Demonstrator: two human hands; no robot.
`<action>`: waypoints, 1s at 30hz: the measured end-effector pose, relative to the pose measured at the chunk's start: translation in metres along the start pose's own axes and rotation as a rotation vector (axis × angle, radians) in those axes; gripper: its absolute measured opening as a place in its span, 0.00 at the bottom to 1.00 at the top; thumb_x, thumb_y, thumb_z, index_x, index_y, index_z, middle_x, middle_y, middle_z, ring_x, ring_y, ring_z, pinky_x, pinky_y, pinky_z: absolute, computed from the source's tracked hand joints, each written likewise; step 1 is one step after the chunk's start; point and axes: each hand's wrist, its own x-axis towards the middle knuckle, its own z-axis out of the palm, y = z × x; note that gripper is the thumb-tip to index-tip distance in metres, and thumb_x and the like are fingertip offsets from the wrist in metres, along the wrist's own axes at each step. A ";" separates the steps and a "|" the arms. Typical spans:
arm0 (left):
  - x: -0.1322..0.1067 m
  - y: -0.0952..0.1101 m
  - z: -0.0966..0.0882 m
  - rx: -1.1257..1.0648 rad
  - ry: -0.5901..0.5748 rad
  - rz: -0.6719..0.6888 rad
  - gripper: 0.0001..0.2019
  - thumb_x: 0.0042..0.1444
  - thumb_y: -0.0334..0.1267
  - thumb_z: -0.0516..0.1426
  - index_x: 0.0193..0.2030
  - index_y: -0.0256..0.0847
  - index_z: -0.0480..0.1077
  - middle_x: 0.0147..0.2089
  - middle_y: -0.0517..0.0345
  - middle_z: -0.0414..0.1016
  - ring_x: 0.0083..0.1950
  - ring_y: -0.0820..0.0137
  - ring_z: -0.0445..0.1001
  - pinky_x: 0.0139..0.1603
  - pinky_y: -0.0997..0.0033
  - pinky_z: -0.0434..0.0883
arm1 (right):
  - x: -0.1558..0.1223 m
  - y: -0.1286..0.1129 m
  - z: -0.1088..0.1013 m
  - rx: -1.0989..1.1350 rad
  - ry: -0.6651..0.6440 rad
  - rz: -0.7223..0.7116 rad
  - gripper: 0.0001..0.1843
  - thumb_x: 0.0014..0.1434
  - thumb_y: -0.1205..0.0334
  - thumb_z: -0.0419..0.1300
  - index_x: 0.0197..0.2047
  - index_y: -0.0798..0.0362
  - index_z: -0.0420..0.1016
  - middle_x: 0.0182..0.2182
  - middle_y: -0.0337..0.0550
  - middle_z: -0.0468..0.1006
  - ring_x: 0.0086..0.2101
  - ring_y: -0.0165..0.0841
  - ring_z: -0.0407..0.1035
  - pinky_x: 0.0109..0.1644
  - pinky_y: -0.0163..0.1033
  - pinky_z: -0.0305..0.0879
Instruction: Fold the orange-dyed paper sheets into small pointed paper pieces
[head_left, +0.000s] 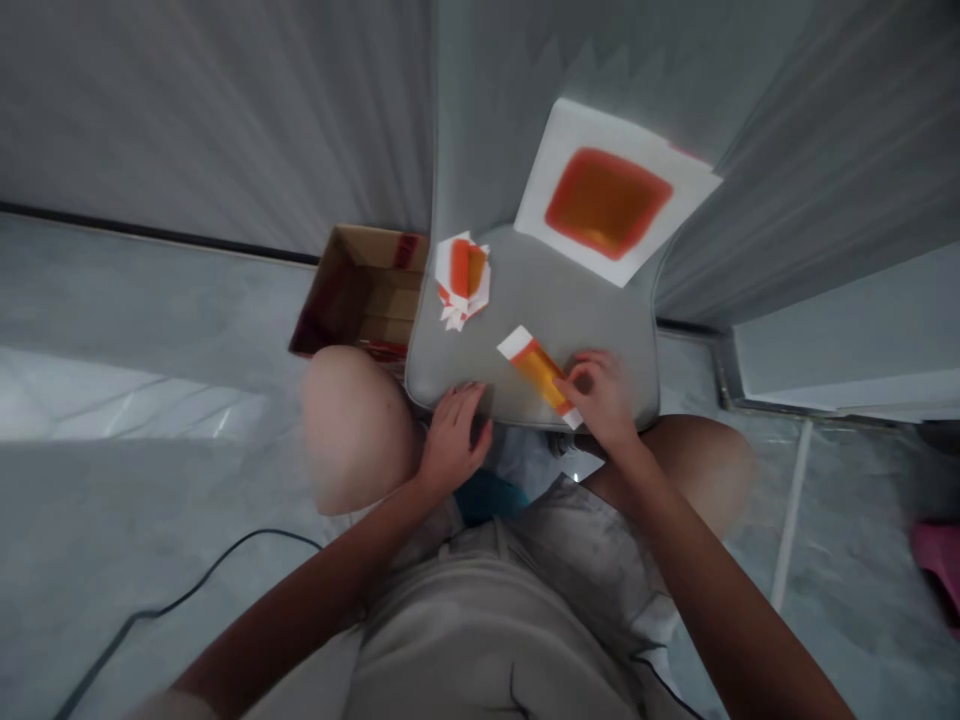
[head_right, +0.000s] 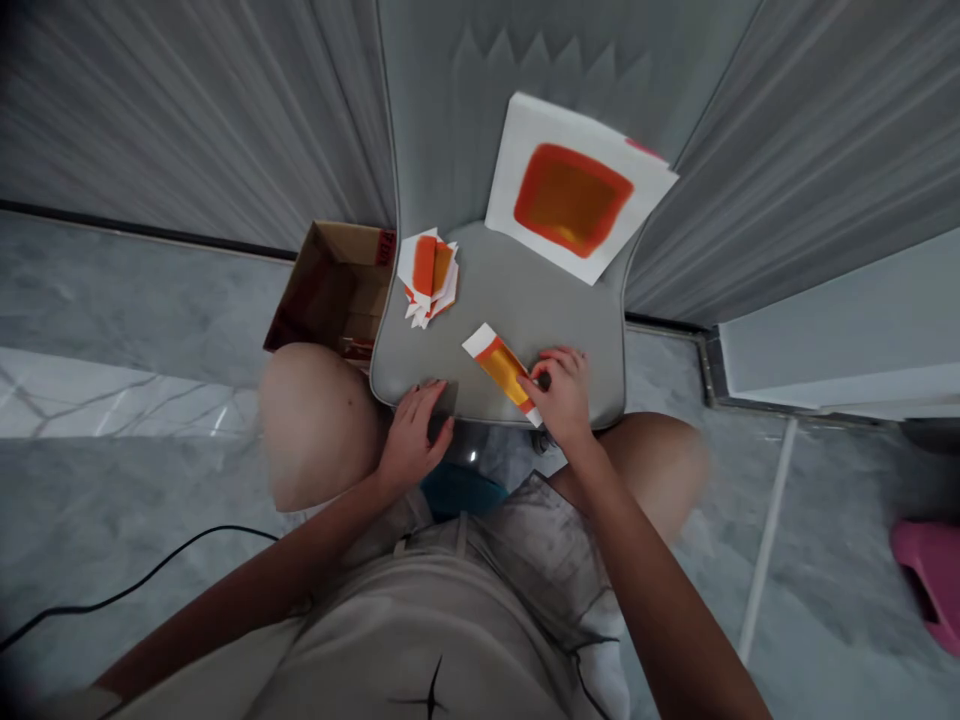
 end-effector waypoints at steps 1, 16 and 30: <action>0.001 0.002 0.000 0.008 0.017 -0.011 0.29 0.68 0.35 0.55 0.75 0.40 0.57 0.69 0.43 0.71 0.72 0.55 0.69 0.75 0.47 0.63 | 0.001 -0.001 -0.003 -0.006 0.004 -0.010 0.20 0.64 0.42 0.63 0.30 0.48 0.72 0.44 0.49 0.82 0.56 0.50 0.70 0.69 0.67 0.56; 0.014 0.005 0.004 0.094 0.103 -0.160 0.22 0.66 0.32 0.56 0.67 0.41 0.68 0.59 0.44 0.77 0.59 0.57 0.75 0.60 0.55 0.71 | 0.018 -0.037 -0.012 -0.107 -0.002 -0.454 0.13 0.69 0.64 0.62 0.53 0.40 0.82 0.67 0.41 0.72 0.67 0.45 0.62 0.75 0.67 0.51; 0.061 0.012 -0.024 0.088 0.090 0.241 0.15 0.65 0.28 0.58 0.56 0.45 0.75 0.54 0.50 0.79 0.63 0.58 0.73 0.65 0.50 0.72 | 0.005 -0.039 -0.017 -0.148 -0.138 -0.330 0.13 0.71 0.54 0.59 0.47 0.46 0.86 0.67 0.49 0.69 0.71 0.53 0.54 0.75 0.70 0.46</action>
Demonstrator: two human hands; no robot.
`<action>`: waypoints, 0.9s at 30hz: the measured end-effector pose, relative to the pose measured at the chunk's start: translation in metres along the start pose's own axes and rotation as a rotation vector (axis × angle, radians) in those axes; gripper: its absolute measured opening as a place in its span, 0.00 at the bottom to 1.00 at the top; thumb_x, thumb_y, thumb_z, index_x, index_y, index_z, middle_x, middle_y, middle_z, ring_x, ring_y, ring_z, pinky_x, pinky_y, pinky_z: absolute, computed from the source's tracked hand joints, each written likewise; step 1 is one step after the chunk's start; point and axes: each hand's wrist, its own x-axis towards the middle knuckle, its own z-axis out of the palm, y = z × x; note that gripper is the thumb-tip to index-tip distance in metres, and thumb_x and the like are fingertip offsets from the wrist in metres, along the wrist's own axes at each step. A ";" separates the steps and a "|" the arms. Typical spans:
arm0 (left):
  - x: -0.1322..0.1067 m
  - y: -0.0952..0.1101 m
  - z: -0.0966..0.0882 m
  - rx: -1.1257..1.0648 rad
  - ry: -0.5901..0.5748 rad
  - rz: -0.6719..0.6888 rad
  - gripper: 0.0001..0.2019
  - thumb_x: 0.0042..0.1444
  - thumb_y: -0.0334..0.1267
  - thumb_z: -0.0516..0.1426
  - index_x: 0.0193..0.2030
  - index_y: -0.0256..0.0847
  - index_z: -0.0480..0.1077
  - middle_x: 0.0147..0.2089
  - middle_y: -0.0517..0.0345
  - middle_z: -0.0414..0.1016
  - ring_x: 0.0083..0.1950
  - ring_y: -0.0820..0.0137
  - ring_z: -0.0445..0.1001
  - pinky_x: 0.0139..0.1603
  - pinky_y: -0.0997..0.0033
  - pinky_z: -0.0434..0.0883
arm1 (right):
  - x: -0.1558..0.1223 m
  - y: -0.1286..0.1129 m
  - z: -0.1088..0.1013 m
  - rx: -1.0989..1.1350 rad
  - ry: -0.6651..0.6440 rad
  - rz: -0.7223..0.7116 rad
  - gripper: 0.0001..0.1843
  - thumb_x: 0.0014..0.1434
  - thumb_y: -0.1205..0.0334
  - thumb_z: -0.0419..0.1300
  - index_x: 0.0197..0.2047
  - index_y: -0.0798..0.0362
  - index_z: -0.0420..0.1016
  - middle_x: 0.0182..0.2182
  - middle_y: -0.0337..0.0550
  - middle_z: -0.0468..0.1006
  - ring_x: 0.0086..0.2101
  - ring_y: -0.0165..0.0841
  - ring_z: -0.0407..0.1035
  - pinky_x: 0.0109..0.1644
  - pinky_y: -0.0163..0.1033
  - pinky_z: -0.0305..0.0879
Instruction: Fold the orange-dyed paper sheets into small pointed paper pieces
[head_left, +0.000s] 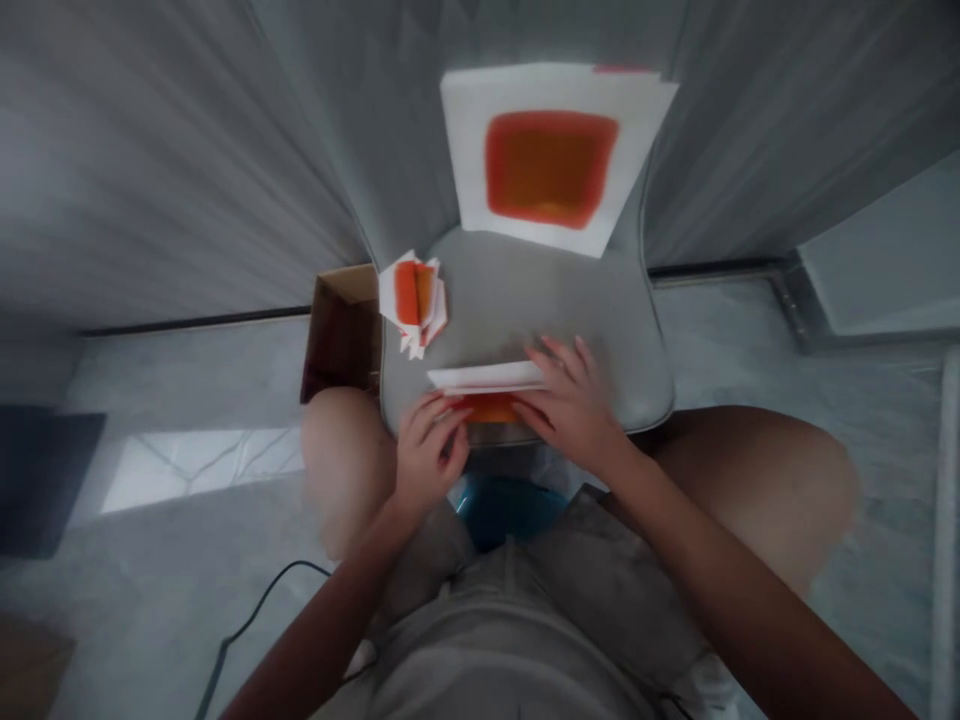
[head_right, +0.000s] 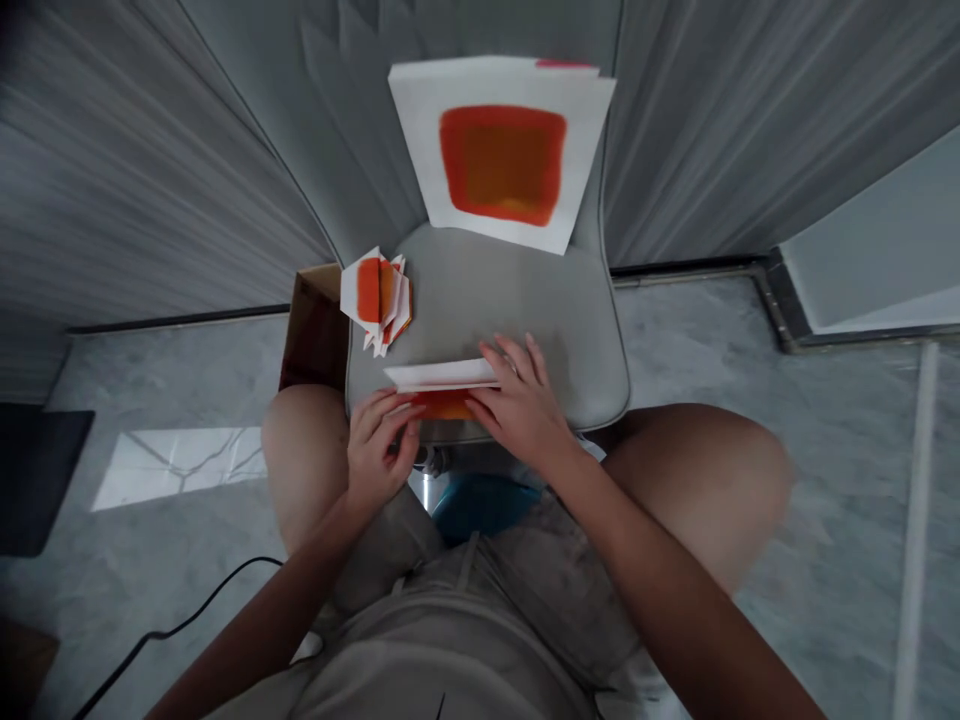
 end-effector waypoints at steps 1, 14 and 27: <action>-0.001 -0.003 0.003 0.021 -0.018 -0.007 0.14 0.65 0.29 0.58 0.55 0.45 0.76 0.56 0.50 0.78 0.65 0.57 0.72 0.67 0.49 0.72 | -0.002 0.002 0.001 -0.014 -0.006 0.016 0.13 0.71 0.55 0.60 0.49 0.46 0.86 0.68 0.51 0.68 0.71 0.53 0.54 0.75 0.70 0.45; -0.012 -0.026 0.023 0.073 -0.293 -0.023 0.28 0.70 0.36 0.54 0.76 0.43 0.60 0.77 0.44 0.61 0.79 0.54 0.56 0.77 0.40 0.58 | 0.007 0.023 0.017 0.042 0.068 0.186 0.20 0.66 0.55 0.62 0.59 0.47 0.81 0.57 0.53 0.74 0.63 0.53 0.61 0.71 0.68 0.55; 0.024 -0.035 0.030 0.122 -0.324 0.084 0.30 0.67 0.37 0.57 0.75 0.44 0.61 0.80 0.45 0.53 0.82 0.50 0.47 0.79 0.36 0.50 | 0.005 0.051 0.013 0.139 -0.224 0.302 0.36 0.60 0.43 0.70 0.68 0.44 0.74 0.76 0.54 0.54 0.74 0.65 0.41 0.73 0.71 0.49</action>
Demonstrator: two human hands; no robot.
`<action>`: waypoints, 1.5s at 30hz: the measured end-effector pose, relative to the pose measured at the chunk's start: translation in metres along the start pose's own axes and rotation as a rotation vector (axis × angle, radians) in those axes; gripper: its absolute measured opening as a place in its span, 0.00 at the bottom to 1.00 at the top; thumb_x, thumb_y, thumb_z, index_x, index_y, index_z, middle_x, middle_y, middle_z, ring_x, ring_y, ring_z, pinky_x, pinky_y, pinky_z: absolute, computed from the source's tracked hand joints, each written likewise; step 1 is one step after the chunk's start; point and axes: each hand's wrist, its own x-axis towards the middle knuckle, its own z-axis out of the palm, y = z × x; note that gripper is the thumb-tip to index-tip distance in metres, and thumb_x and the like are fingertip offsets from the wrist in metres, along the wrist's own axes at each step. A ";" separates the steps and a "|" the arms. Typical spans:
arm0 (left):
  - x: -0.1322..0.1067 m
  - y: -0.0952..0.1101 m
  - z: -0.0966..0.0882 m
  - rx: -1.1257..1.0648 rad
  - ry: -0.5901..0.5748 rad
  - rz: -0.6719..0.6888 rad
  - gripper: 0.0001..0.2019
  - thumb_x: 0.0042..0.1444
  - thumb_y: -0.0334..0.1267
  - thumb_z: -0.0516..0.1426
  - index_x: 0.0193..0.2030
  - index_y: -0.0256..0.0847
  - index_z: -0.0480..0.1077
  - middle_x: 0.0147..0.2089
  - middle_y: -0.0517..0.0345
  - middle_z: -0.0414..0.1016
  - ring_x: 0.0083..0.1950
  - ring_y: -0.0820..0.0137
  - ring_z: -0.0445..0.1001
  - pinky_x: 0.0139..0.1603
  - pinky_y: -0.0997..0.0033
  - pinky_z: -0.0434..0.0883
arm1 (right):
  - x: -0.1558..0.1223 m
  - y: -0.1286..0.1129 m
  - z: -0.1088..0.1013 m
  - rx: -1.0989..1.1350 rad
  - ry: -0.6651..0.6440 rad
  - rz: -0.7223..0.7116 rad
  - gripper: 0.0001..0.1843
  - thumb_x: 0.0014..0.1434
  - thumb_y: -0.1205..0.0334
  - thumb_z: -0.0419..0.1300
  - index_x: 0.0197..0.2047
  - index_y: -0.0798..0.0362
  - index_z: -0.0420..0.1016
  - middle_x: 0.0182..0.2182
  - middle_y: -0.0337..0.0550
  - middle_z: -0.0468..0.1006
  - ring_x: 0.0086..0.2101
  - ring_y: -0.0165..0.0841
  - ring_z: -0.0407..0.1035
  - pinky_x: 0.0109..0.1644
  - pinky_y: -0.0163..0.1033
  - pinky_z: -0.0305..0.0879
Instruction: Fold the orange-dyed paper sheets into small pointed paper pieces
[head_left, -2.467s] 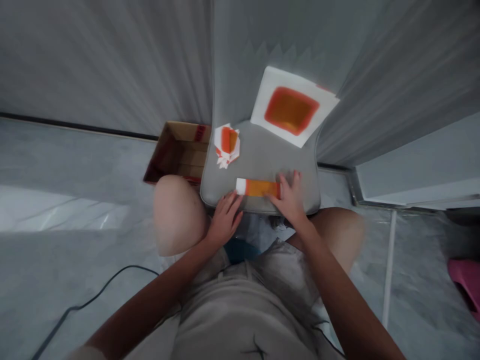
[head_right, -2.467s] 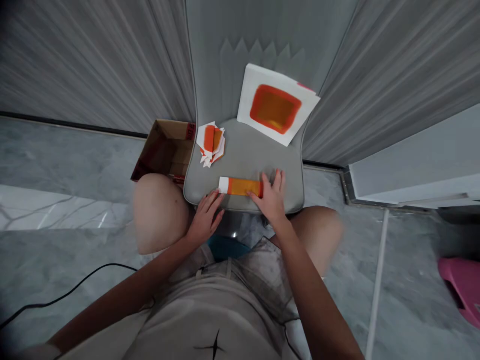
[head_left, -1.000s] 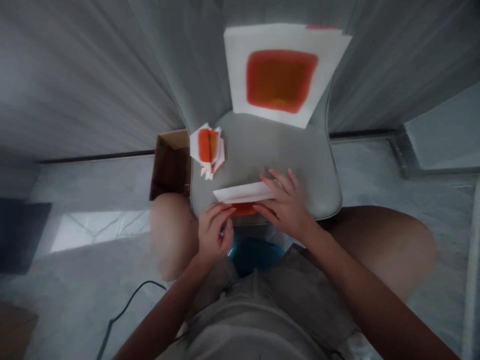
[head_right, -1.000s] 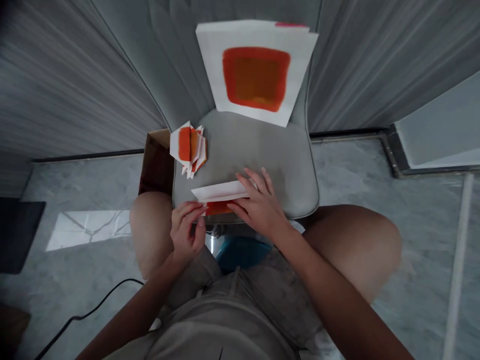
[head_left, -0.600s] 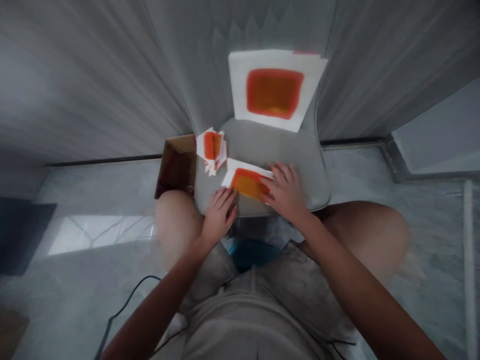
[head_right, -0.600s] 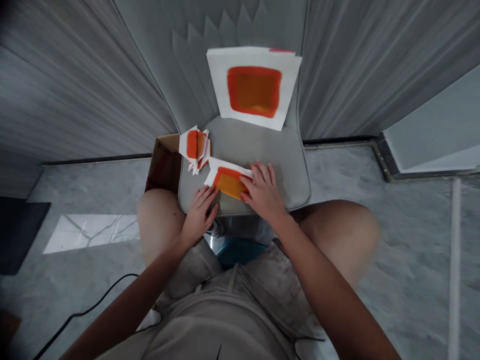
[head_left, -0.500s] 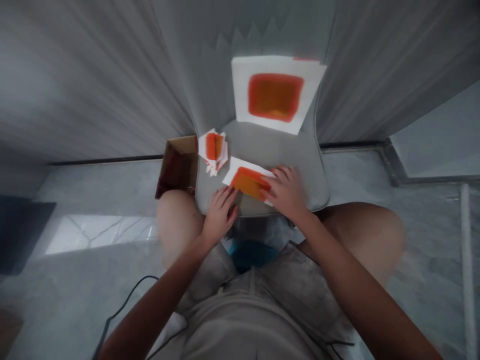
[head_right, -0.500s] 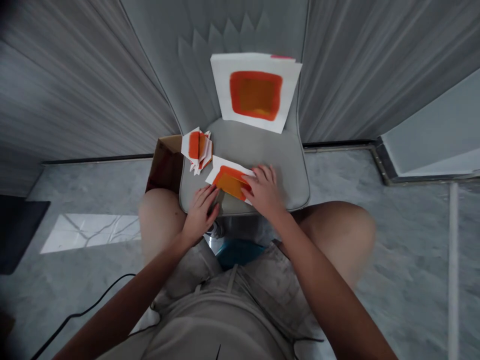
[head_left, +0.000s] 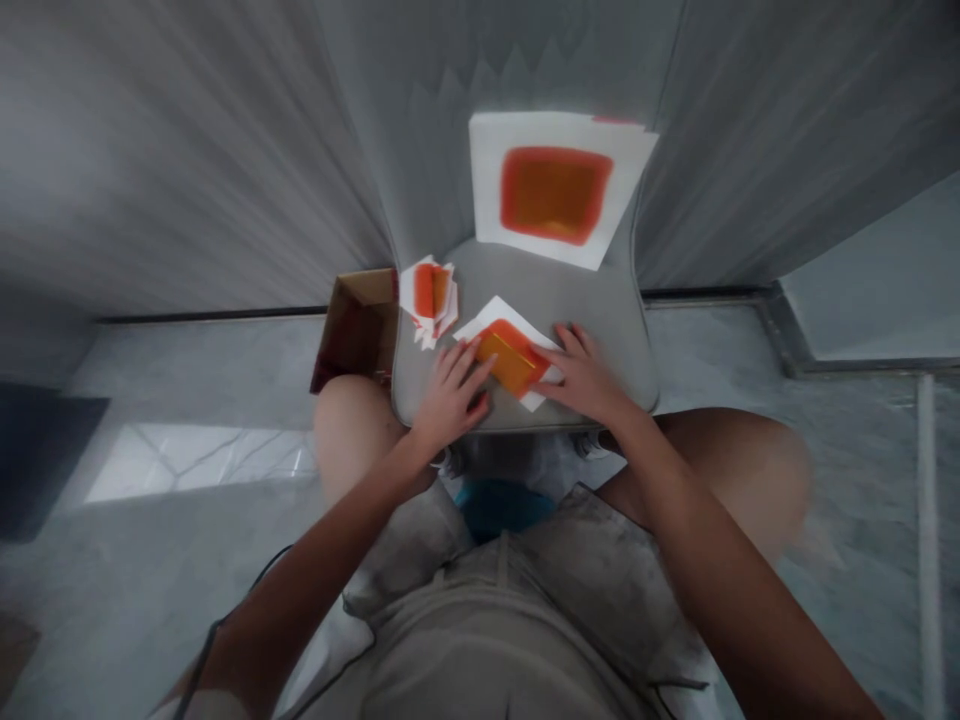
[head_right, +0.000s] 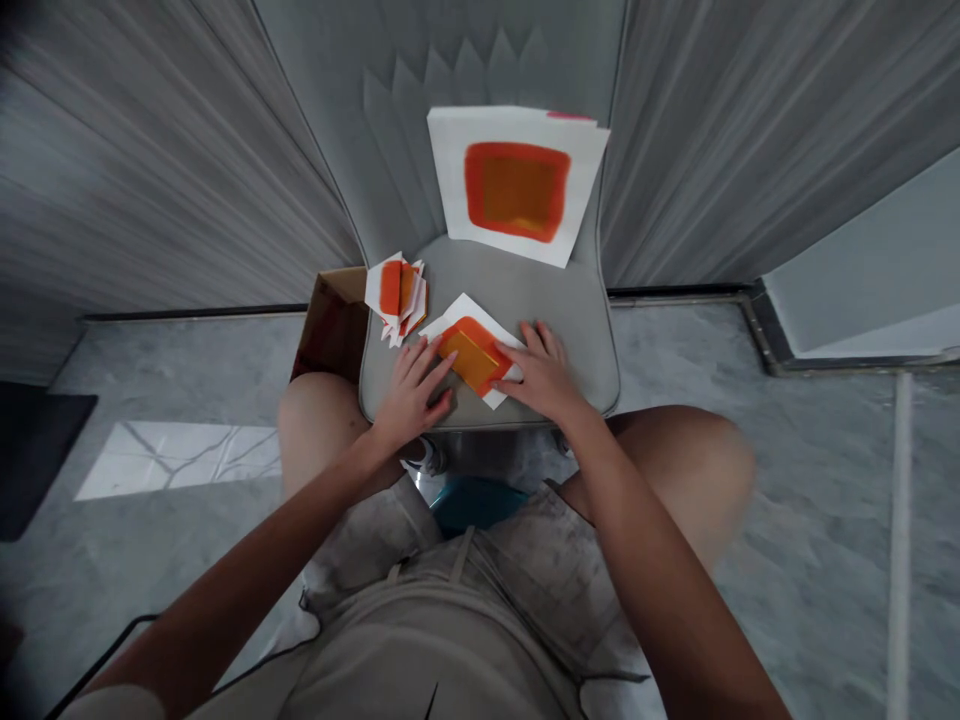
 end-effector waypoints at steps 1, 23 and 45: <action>0.005 -0.004 0.000 0.007 0.000 -0.002 0.28 0.67 0.39 0.58 0.74 0.45 0.64 0.79 0.46 0.56 0.82 0.49 0.47 0.79 0.35 0.49 | 0.000 0.002 -0.003 0.010 -0.034 -0.008 0.36 0.59 0.43 0.70 0.69 0.42 0.73 0.77 0.53 0.53 0.75 0.65 0.40 0.73 0.71 0.49; -0.043 0.019 -0.003 -0.081 -0.038 -0.019 0.29 0.67 0.48 0.61 0.72 0.45 0.65 0.72 0.44 0.69 0.73 0.54 0.67 0.77 0.44 0.57 | -0.052 0.010 0.005 -0.034 0.140 -0.164 0.39 0.62 0.36 0.65 0.70 0.48 0.71 0.76 0.56 0.53 0.75 0.57 0.44 0.74 0.68 0.51; -0.031 -0.014 0.004 -0.207 -0.117 0.114 0.15 0.70 0.44 0.59 0.61 0.56 0.77 0.75 0.52 0.66 0.78 0.58 0.60 0.78 0.36 0.51 | -0.071 0.000 0.019 0.061 0.181 -0.248 0.15 0.69 0.50 0.62 0.55 0.41 0.84 0.66 0.47 0.73 0.65 0.45 0.66 0.71 0.65 0.61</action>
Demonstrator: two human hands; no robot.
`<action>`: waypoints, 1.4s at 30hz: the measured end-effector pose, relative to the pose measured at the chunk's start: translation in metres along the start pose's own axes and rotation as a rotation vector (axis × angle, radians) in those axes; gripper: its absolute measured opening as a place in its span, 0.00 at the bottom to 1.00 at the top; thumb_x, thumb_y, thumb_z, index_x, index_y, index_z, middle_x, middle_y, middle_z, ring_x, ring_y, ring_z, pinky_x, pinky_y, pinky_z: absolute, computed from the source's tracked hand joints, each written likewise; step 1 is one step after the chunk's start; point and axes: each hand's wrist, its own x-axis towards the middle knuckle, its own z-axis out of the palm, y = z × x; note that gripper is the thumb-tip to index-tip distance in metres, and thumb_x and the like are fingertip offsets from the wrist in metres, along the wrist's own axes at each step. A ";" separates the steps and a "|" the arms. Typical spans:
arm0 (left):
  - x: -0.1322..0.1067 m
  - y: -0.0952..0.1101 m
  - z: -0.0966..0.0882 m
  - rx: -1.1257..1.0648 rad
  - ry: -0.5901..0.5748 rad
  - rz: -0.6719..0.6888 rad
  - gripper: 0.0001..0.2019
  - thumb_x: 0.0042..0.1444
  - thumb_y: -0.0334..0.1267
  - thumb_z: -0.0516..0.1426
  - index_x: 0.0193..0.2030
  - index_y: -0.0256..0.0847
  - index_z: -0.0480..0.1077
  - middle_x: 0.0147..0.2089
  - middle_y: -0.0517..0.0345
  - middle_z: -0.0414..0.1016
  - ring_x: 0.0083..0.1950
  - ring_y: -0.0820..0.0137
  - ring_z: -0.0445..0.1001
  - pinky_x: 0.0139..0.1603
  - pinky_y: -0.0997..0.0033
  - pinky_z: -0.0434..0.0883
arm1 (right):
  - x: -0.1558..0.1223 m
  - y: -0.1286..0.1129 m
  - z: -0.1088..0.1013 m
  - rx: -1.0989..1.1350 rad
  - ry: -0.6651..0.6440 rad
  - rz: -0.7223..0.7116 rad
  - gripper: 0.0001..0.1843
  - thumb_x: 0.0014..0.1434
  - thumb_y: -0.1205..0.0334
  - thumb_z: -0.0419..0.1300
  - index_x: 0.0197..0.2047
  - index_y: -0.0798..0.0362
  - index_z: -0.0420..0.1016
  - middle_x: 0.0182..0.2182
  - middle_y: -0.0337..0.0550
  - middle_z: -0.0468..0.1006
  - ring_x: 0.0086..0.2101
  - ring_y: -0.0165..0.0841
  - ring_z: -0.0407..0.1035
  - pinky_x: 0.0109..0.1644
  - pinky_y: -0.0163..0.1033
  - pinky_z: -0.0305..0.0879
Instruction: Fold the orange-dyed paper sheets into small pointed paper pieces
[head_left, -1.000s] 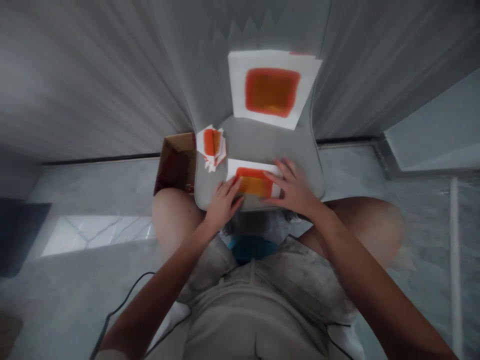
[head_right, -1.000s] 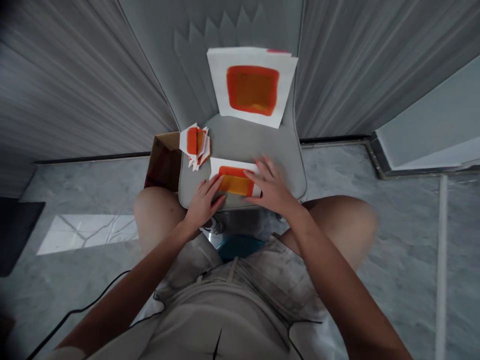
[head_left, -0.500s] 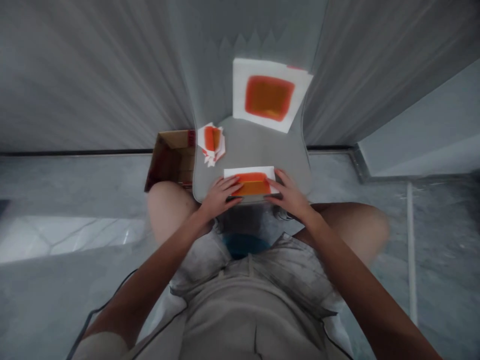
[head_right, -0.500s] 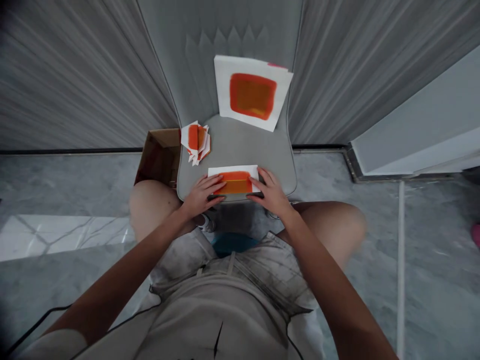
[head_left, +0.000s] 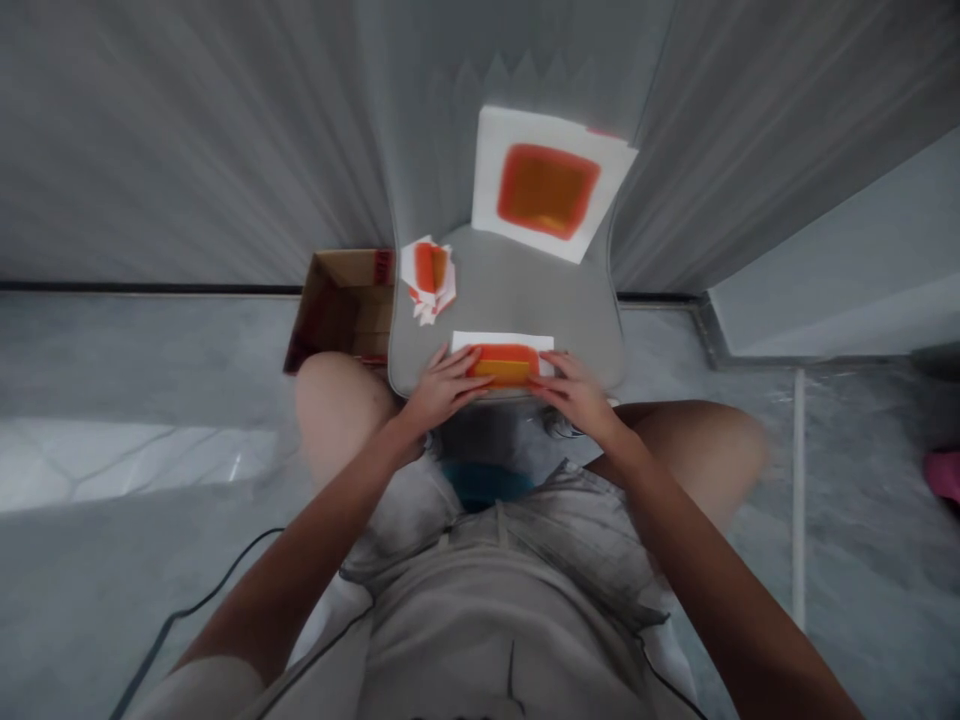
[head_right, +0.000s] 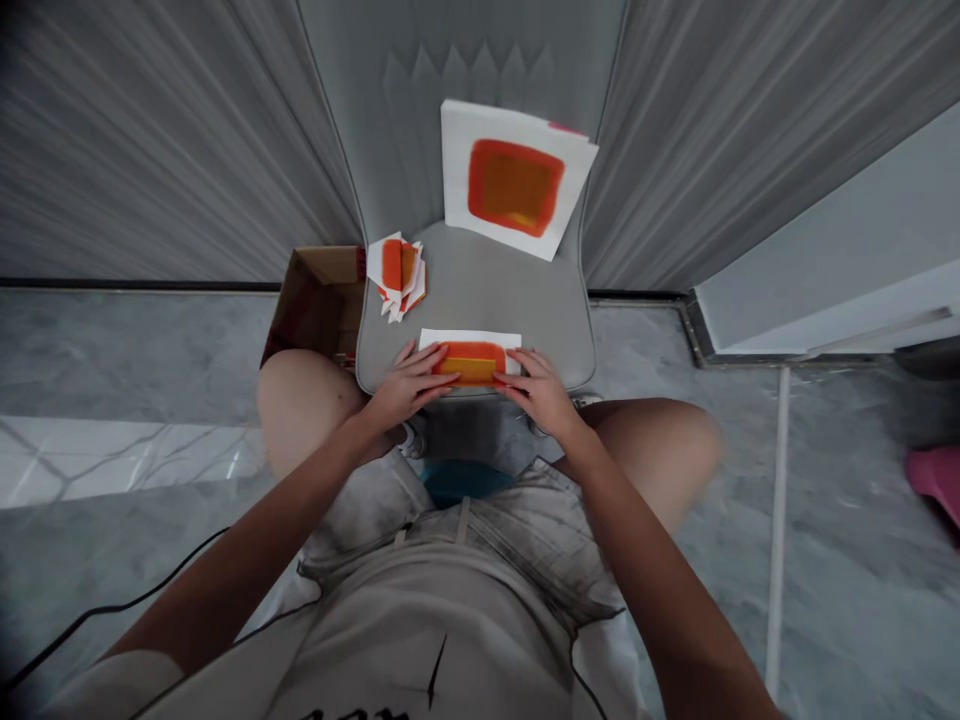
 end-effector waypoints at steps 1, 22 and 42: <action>0.000 0.000 0.000 -0.015 0.010 0.001 0.15 0.70 0.44 0.58 0.60 0.56 0.78 0.74 0.52 0.66 0.77 0.58 0.61 0.78 0.36 0.51 | 0.001 0.000 0.000 0.026 0.012 0.004 0.15 0.69 0.50 0.62 0.54 0.42 0.84 0.65 0.47 0.74 0.65 0.45 0.67 0.70 0.64 0.62; 0.022 0.010 0.008 -0.105 0.302 -0.217 0.13 0.71 0.45 0.57 0.43 0.44 0.81 0.56 0.53 0.83 0.56 0.62 0.80 0.69 0.51 0.68 | 0.009 -0.056 0.027 -0.276 0.281 -0.030 0.21 0.72 0.61 0.53 0.65 0.49 0.74 0.61 0.51 0.77 0.64 0.44 0.67 0.76 0.63 0.53; -0.009 0.048 0.028 0.250 0.187 -0.103 0.26 0.72 0.39 0.52 0.75 0.42 0.62 0.76 0.48 0.64 0.80 0.54 0.55 0.80 0.42 0.53 | 0.009 -0.058 0.054 -0.311 0.103 0.054 0.26 0.73 0.64 0.50 0.70 0.56 0.70 0.65 0.55 0.75 0.67 0.46 0.64 0.75 0.60 0.56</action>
